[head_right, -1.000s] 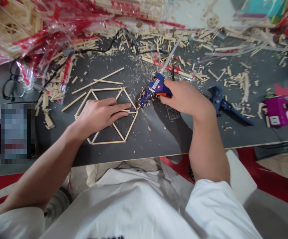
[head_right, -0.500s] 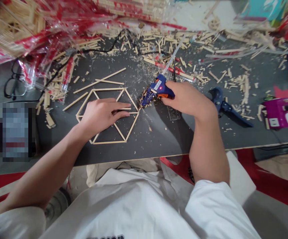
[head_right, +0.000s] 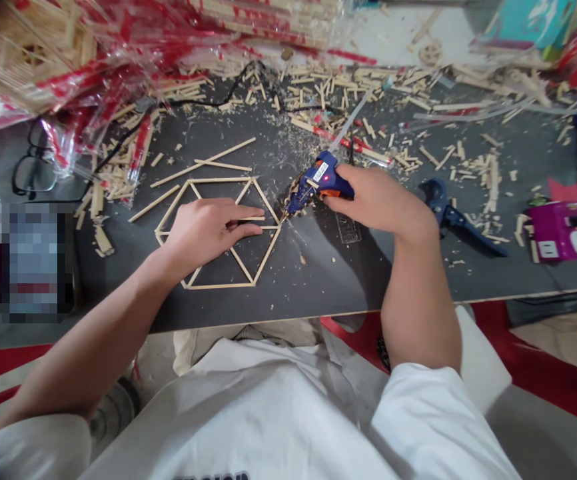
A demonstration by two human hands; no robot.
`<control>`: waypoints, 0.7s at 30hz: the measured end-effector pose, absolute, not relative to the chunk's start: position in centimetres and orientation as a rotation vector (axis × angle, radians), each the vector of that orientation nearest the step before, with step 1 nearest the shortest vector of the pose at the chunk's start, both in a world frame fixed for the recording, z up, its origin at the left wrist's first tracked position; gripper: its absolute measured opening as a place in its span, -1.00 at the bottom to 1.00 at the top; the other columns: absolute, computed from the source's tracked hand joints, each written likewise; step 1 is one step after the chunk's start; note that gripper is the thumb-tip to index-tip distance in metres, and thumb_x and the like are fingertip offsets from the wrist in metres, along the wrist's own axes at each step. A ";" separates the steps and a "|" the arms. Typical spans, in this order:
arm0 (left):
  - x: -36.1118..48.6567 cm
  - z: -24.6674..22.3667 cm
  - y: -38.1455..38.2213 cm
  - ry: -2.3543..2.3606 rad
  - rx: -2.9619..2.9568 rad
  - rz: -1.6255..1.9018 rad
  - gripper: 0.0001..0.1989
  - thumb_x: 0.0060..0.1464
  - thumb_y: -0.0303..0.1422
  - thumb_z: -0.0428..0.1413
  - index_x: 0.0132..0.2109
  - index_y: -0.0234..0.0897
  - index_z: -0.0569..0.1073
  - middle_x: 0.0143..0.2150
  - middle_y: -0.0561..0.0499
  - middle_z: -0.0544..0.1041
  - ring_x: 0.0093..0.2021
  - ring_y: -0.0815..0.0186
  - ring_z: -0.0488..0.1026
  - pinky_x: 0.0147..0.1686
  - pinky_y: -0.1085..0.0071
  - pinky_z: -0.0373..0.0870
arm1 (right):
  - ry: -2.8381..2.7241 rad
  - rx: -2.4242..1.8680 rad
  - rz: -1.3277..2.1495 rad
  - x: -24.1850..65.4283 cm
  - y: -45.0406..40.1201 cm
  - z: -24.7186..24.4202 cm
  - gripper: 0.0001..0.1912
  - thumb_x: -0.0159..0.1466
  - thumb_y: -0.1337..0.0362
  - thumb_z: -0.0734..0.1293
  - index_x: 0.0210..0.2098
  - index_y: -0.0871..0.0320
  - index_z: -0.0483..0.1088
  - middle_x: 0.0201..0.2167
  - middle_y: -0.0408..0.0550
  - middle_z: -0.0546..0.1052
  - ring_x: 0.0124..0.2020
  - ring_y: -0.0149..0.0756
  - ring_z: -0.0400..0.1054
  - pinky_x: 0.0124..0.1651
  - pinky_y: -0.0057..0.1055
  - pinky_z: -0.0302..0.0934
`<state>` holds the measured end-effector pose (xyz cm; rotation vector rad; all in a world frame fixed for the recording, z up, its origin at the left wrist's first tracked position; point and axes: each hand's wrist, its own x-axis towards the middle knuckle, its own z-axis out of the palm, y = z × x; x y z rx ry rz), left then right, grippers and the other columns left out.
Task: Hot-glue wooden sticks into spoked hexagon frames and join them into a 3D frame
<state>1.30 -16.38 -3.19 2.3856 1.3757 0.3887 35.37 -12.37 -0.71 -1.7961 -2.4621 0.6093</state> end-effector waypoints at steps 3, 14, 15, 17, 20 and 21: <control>1.3 -3.2 -16.4 1.373 2.391 0.382 -0.72 0.47 -0.09 0.33 0.22 0.09 0.79 -0.08 0.01 0.81 -0.11 0.14 0.73 -0.23 0.32 0.46 | -2.476 -1.792 0.599 35.3 -12.5 -0.9 -0.61 0.44 -0.15 0.44 -0.23 0.00 0.35 -0.47 -0.12 0.38 -0.43 -0.18 0.24 -0.28 -0.23 0.01; 1.4 -3.0 -16.4 1.367 2.398 0.374 -0.72 0.47 -0.12 0.34 0.22 0.06 0.79 -0.06 0.00 0.82 -0.11 0.13 0.75 -0.22 0.32 0.46 | -2.473 -1.810 0.657 35.0 -12.7 -0.6 -0.62 0.47 -0.10 0.44 -0.22 0.00 0.32 -0.43 -0.12 0.36 -0.39 -0.17 0.22 -0.23 -0.23 0.00; 1.4 -3.0 -16.4 1.364 2.403 0.374 -0.72 0.47 -0.11 0.34 0.22 0.06 0.79 -0.06 0.00 0.82 -0.11 0.13 0.75 -0.22 0.32 0.46 | -2.478 -1.799 0.657 35.0 -12.7 -0.6 -0.62 0.47 -0.12 0.44 -0.21 0.00 0.33 -0.42 -0.11 0.37 -0.38 -0.16 0.23 -0.23 -0.23 0.00; 1.3 -3.1 -16.3 1.358 2.408 0.376 -0.71 0.48 -0.11 0.33 0.23 0.07 0.79 -0.06 0.00 0.82 -0.11 0.13 0.75 -0.23 0.32 0.46 | -2.487 -1.784 0.658 35.1 -12.7 -0.6 -0.63 0.47 -0.12 0.43 -0.21 0.00 0.34 -0.42 -0.10 0.40 -0.37 -0.15 0.26 -0.23 -0.23 0.02; 1.3 -3.1 -16.3 1.363 2.403 0.374 -0.71 0.47 -0.10 0.33 0.23 0.07 0.79 -0.06 0.00 0.82 -0.11 0.13 0.75 -0.23 0.32 0.46 | -2.493 -1.778 0.658 35.2 -12.7 -0.5 -0.66 0.46 -0.08 0.42 -0.23 0.00 0.32 -0.41 -0.08 0.43 -0.36 -0.14 0.30 -0.23 -0.23 0.05; 1.3 -3.1 -16.3 1.365 2.400 0.371 -0.71 0.47 -0.10 0.33 0.23 0.07 0.79 -0.06 0.00 0.82 -0.11 0.12 0.74 -0.24 0.32 0.46 | -2.495 -1.775 0.656 35.3 -12.8 -0.4 -0.66 0.45 -0.06 0.42 -0.25 0.00 0.30 -0.40 -0.08 0.44 -0.36 -0.14 0.30 -0.23 -0.23 0.05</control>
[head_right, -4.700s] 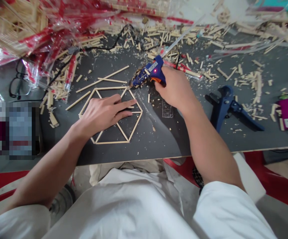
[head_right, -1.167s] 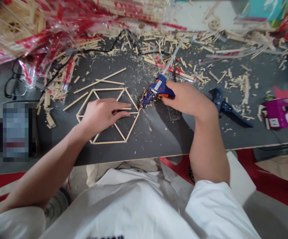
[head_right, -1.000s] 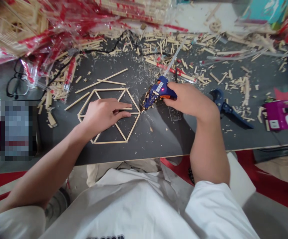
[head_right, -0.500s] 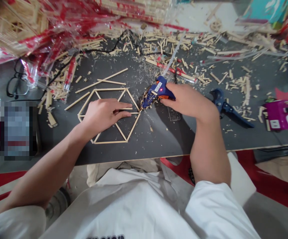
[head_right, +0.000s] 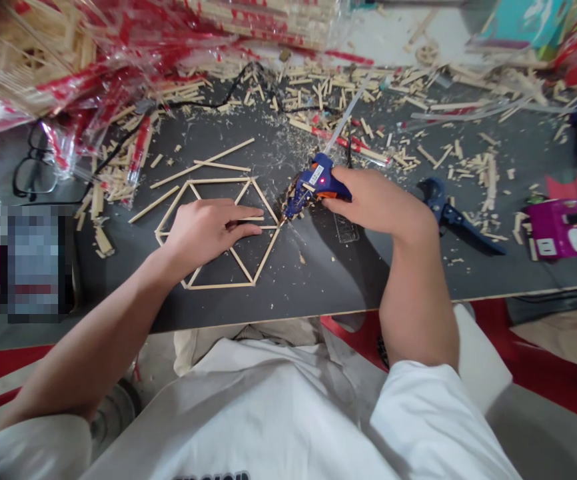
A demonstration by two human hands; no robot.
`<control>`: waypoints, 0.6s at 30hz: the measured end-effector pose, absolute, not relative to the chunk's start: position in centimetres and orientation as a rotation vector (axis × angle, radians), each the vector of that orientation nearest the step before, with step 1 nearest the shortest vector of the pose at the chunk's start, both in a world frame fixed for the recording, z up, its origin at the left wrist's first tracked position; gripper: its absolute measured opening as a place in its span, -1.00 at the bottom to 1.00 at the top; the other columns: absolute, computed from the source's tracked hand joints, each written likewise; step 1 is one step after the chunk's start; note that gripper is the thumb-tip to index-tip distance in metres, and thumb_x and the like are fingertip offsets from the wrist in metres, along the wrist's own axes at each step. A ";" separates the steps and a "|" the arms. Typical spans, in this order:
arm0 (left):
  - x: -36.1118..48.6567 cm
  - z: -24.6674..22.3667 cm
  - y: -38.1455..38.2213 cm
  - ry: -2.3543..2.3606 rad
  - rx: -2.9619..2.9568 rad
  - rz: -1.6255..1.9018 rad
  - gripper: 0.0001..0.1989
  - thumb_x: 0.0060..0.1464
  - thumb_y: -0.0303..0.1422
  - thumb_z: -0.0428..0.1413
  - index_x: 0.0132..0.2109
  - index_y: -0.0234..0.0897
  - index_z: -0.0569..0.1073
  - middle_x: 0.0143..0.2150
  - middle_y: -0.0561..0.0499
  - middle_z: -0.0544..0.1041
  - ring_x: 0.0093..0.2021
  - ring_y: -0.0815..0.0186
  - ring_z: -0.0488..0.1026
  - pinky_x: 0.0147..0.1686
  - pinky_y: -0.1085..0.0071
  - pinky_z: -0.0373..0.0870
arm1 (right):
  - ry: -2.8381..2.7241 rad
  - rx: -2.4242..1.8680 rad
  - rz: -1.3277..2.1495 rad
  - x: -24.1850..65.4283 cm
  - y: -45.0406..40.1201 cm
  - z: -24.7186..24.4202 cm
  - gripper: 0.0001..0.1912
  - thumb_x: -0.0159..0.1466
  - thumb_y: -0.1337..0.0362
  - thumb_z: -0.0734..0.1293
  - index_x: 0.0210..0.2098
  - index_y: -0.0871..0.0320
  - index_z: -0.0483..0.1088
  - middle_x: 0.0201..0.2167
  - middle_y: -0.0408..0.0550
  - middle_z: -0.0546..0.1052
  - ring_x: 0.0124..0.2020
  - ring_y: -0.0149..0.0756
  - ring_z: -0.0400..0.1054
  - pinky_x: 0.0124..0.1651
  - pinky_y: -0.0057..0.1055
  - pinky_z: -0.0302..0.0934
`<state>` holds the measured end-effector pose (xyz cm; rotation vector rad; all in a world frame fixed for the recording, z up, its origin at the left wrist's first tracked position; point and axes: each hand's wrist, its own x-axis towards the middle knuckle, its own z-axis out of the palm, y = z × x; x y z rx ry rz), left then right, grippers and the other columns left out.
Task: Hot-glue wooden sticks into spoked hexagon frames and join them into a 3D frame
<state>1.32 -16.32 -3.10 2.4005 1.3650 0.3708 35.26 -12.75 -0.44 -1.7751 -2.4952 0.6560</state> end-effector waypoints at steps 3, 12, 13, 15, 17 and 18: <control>1.3 -3.1 -16.3 1.370 2.399 0.371 -0.71 0.48 -0.09 0.33 0.22 0.09 0.79 -0.06 0.00 0.82 -0.11 0.13 0.74 -0.24 0.33 0.46 | -2.501 -1.757 0.649 35.3 -12.8 -0.4 -0.65 0.45 -0.05 0.40 -0.27 0.00 0.27 -0.38 -0.06 0.47 -0.36 -0.15 0.32 -0.24 -0.23 0.05; 1.3 -3.2 -16.3 1.358 2.425 0.376 -0.71 0.48 -0.10 0.33 0.24 0.07 0.79 -0.08 -0.01 0.81 -0.12 0.11 0.74 -0.24 0.31 0.45 | -2.469 -1.778 0.667 35.4 -12.7 -0.5 -0.61 0.45 -0.05 0.43 -0.29 0.00 0.22 -0.44 -0.13 0.38 -0.42 -0.20 0.25 -0.26 -0.23 0.01; 1.3 -3.2 -16.3 1.358 2.422 0.374 -0.70 0.47 -0.10 0.33 0.24 0.07 0.79 -0.08 -0.01 0.81 -0.12 0.11 0.74 -0.25 0.31 0.44 | -2.470 -1.778 0.664 35.4 -12.7 -0.5 -0.61 0.46 -0.04 0.43 -0.28 0.00 0.22 -0.44 -0.13 0.38 -0.41 -0.20 0.25 -0.26 -0.23 0.02; 1.3 -3.2 -16.3 1.358 2.417 0.373 -0.70 0.47 -0.10 0.34 0.24 0.07 0.79 -0.07 -0.01 0.81 -0.12 0.11 0.74 -0.24 0.32 0.44 | -2.473 -1.787 0.664 35.3 -12.7 -0.6 -0.61 0.46 -0.05 0.44 -0.27 -0.01 0.23 -0.44 -0.13 0.37 -0.42 -0.19 0.24 -0.25 -0.24 0.01; 1.3 -3.1 -16.3 1.358 2.416 0.378 -0.71 0.48 -0.10 0.33 0.23 0.07 0.79 -0.07 -0.01 0.81 -0.12 0.12 0.74 -0.24 0.32 0.45 | -2.478 -1.795 0.653 35.2 -12.7 -0.7 -0.62 0.47 -0.07 0.44 -0.26 -0.01 0.27 -0.44 -0.13 0.37 -0.42 -0.18 0.24 -0.26 -0.24 0.01; 1.3 -3.2 -16.3 1.359 2.417 0.381 -0.71 0.48 -0.11 0.33 0.23 0.07 0.79 -0.07 -0.01 0.82 -0.12 0.12 0.74 -0.24 0.32 0.45 | -2.482 -1.794 0.645 35.2 -12.7 -0.8 -0.63 0.47 -0.08 0.43 -0.24 -0.01 0.29 -0.43 -0.12 0.38 -0.41 -0.17 0.24 -0.25 -0.23 0.01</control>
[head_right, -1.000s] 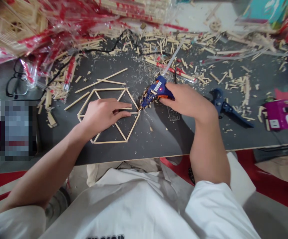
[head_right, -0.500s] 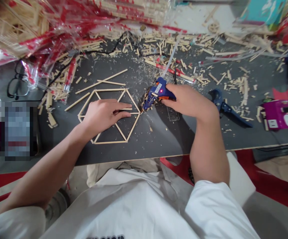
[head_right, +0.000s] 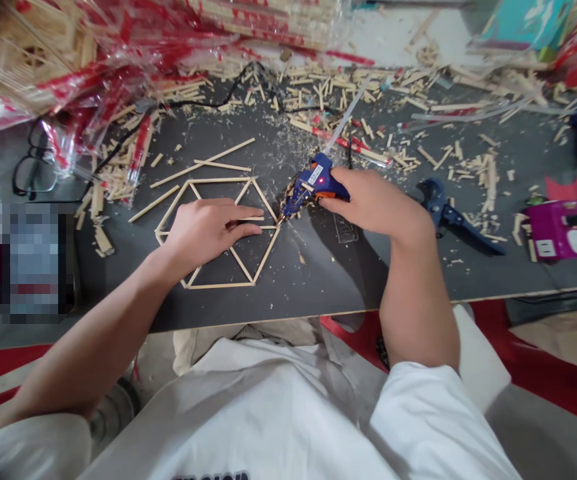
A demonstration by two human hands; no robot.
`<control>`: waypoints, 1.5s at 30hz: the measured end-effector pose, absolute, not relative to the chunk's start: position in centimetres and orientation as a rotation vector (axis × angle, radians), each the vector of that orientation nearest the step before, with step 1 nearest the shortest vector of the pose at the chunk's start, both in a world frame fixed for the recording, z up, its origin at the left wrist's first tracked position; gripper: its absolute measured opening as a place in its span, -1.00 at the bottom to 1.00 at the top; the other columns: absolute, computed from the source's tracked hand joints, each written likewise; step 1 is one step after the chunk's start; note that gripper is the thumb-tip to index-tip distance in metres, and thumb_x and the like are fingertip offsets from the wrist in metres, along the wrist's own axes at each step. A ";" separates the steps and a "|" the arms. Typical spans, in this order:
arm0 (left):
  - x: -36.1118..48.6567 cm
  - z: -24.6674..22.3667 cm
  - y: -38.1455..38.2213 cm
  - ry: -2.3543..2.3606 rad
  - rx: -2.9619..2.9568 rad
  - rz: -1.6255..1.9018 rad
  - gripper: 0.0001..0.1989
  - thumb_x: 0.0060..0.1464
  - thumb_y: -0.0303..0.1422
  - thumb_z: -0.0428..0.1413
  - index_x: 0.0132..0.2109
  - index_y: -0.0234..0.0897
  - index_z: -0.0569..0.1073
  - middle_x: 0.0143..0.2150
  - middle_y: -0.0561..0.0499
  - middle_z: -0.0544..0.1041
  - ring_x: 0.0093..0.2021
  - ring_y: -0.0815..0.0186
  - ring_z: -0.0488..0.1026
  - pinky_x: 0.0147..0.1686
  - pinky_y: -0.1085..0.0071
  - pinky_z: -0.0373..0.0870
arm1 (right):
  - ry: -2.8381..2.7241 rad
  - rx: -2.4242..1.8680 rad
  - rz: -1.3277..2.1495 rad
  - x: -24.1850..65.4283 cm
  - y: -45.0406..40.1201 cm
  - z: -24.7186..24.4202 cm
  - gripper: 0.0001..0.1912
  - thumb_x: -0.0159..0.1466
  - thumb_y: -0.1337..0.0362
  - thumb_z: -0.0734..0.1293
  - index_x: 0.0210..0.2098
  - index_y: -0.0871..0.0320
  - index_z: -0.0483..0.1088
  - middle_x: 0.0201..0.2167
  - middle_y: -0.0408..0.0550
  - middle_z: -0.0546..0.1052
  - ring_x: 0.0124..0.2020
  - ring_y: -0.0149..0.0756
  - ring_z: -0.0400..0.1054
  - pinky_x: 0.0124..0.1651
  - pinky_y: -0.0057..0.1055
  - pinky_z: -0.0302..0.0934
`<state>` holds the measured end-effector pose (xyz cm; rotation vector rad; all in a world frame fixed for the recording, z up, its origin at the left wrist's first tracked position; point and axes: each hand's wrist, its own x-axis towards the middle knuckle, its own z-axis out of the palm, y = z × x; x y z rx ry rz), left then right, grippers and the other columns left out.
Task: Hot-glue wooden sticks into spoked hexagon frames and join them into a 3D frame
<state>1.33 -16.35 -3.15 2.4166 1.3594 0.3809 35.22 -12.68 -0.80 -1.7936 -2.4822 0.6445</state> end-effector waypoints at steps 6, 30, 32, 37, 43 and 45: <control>1.3 -3.3 -16.3 1.359 2.420 0.389 -0.72 0.48 -0.10 0.33 0.22 0.06 0.79 -0.08 0.00 0.81 -0.13 0.13 0.75 -0.25 0.31 0.46 | -2.501 -1.758 0.671 35.3 -12.7 -0.7 -0.58 0.48 -0.20 0.40 -0.21 0.00 0.35 -0.41 -0.08 0.41 -0.36 -0.13 0.28 -0.24 -0.24 0.03; 1.3 -3.2 -16.3 1.360 2.407 0.366 -0.71 0.49 -0.11 0.33 0.24 0.06 0.78 -0.03 0.00 0.82 -0.08 0.13 0.75 -0.22 0.33 0.45 | -2.485 -1.771 0.649 35.4 -12.5 -1.0 -0.67 0.46 -0.06 0.42 -0.21 0.00 0.31 -0.42 -0.11 0.39 -0.39 -0.17 0.26 -0.24 -0.24 0.02; 1.3 -3.2 -16.3 1.365 2.406 0.359 -0.71 0.49 -0.10 0.33 0.24 0.06 0.78 -0.03 -0.01 0.82 -0.08 0.12 0.75 -0.21 0.33 0.46 | -2.490 -1.773 0.655 35.5 -12.4 -1.0 -0.68 0.46 -0.05 0.42 -0.20 0.00 0.32 -0.42 -0.11 0.40 -0.40 -0.17 0.26 -0.25 -0.23 0.02; 1.3 -3.1 -16.3 1.378 2.407 0.343 -0.71 0.48 -0.11 0.33 0.23 0.07 0.79 -0.03 0.00 0.82 -0.08 0.12 0.75 -0.23 0.33 0.46 | -2.489 -1.795 0.648 35.5 -12.5 -1.0 -0.71 0.46 -0.04 0.42 -0.18 0.00 0.36 -0.41 -0.10 0.41 -0.38 -0.14 0.29 -0.23 -0.23 0.04; 1.3 -3.2 -16.4 1.362 2.410 0.370 -0.71 0.49 -0.11 0.33 0.23 0.06 0.79 -0.02 0.00 0.82 -0.07 0.13 0.76 -0.23 0.33 0.46 | -2.482 -1.776 0.617 35.3 -12.5 -1.2 -0.68 0.48 -0.06 0.42 -0.20 0.00 0.33 -0.43 -0.10 0.39 -0.39 -0.16 0.26 -0.25 -0.23 0.02; 1.3 -3.3 -16.4 1.362 2.415 0.380 -0.72 0.48 -0.12 0.34 0.23 0.06 0.79 -0.03 0.01 0.82 -0.07 0.13 0.76 -0.24 0.33 0.45 | -2.483 -1.776 0.622 35.4 -12.5 -1.1 -0.68 0.47 -0.04 0.43 -0.21 0.00 0.32 -0.42 -0.10 0.40 -0.40 -0.18 0.26 -0.24 -0.23 0.02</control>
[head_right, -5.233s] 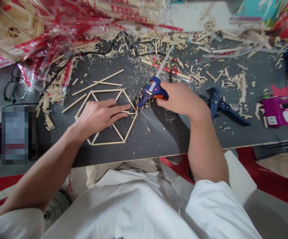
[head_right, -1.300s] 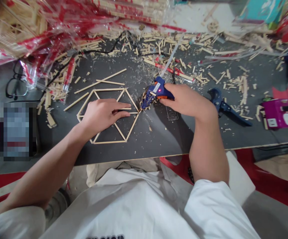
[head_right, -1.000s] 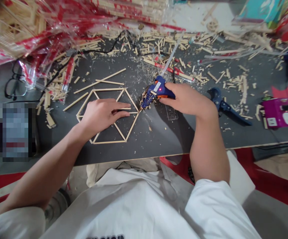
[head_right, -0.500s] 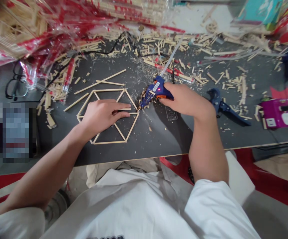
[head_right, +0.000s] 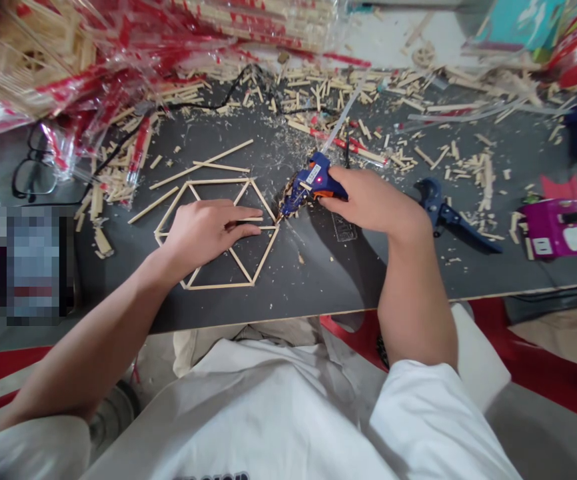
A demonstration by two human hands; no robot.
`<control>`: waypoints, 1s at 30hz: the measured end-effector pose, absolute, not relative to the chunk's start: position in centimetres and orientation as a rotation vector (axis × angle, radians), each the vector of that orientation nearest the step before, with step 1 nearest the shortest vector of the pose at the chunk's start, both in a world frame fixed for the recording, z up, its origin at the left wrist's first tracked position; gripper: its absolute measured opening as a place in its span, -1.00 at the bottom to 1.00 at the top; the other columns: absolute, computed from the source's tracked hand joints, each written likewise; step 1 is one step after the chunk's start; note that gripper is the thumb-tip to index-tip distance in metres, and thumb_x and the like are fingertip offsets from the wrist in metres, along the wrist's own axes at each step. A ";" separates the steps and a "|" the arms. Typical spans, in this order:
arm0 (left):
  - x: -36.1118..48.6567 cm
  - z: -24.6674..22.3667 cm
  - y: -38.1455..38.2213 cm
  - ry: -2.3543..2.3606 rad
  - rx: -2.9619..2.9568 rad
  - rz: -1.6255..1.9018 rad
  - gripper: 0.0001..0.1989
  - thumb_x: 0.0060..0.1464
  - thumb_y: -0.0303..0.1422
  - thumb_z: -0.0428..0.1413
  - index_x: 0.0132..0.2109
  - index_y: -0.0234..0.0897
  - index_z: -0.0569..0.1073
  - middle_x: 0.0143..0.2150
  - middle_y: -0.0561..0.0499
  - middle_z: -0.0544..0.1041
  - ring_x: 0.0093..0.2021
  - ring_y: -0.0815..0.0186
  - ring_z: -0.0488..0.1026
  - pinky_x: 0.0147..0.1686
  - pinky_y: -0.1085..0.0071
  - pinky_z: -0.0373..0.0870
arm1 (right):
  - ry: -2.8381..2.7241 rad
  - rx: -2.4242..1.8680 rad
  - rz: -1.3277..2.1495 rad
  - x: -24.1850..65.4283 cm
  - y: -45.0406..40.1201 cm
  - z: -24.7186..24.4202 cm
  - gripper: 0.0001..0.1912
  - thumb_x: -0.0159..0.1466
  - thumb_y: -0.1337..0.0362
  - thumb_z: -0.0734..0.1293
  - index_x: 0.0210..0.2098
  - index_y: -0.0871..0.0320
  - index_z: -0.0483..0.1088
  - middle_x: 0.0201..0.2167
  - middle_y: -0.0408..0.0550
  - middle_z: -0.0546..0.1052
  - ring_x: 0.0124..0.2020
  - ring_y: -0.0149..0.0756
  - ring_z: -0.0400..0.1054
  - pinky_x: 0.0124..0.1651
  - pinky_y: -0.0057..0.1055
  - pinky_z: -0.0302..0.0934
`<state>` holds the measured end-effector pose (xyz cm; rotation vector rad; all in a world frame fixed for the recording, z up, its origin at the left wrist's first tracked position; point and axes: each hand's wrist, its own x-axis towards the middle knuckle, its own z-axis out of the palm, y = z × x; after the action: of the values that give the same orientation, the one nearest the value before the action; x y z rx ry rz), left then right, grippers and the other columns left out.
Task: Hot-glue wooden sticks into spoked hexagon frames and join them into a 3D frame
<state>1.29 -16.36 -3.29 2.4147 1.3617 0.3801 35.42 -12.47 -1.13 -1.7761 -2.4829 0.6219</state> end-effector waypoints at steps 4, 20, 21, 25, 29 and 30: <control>1.3 -3.5 -16.4 1.360 2.431 0.388 -0.73 0.47 -0.11 0.35 0.22 0.07 0.79 -0.05 0.03 0.82 -0.08 0.13 0.76 -0.26 0.31 0.44 | -2.489 -1.792 0.637 35.5 -12.5 -1.1 -0.70 0.46 -0.02 0.43 -0.20 0.01 0.33 -0.41 -0.10 0.41 -0.38 -0.17 0.28 -0.23 -0.24 0.03; 1.2 -3.3 -16.4 1.369 2.412 0.367 -0.72 0.48 -0.10 0.33 0.23 0.07 0.79 -0.03 0.01 0.82 -0.07 0.13 0.76 -0.24 0.33 0.46 | -2.487 -1.795 0.639 35.5 -12.6 -0.6 -0.67 0.45 0.01 0.43 -0.25 -0.01 0.24 -0.42 -0.13 0.37 -0.40 -0.18 0.25 -0.24 -0.23 0.00; 1.2 -3.3 -16.3 1.365 2.412 0.370 -0.72 0.49 -0.10 0.33 0.23 0.07 0.79 -0.03 0.00 0.82 -0.07 0.13 0.76 -0.24 0.33 0.47 | -2.484 -1.795 0.649 35.5 -12.6 -0.7 -0.66 0.46 0.02 0.43 -0.26 -0.01 0.22 -0.42 -0.13 0.36 -0.41 -0.19 0.24 -0.24 -0.23 0.00; 1.2 -3.4 -16.3 1.361 2.422 0.382 -0.71 0.48 -0.09 0.33 0.23 0.06 0.79 -0.04 0.00 0.82 -0.08 0.13 0.76 -0.23 0.33 0.48 | -2.480 -1.803 0.638 35.4 -12.6 -0.8 -0.65 0.47 0.04 0.42 -0.27 -0.01 0.18 -0.44 -0.14 0.35 -0.43 -0.20 0.23 -0.26 -0.23 -0.01; 1.2 -3.4 -16.4 1.364 2.420 0.378 -0.71 0.48 -0.10 0.33 0.23 0.08 0.79 -0.02 0.01 0.82 -0.07 0.13 0.76 -0.23 0.32 0.48 | -2.485 -1.806 0.601 35.3 -12.6 -1.0 -0.69 0.48 0.01 0.41 -0.23 -0.01 0.25 -0.44 -0.12 0.37 -0.42 -0.18 0.24 -0.28 -0.22 0.00; 1.2 -3.3 -16.4 1.364 2.419 0.373 -0.72 0.48 -0.11 0.33 0.23 0.08 0.79 -0.02 0.01 0.82 -0.07 0.13 0.76 -0.23 0.32 0.48 | -2.491 -1.803 0.602 35.3 -12.5 -1.0 -0.70 0.48 0.00 0.41 -0.22 -0.01 0.27 -0.43 -0.11 0.37 -0.42 -0.17 0.24 -0.28 -0.22 0.01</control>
<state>1.22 -16.36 -3.33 2.4185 1.3641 0.3734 35.34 -12.54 -0.98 -1.8027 -2.4906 0.6017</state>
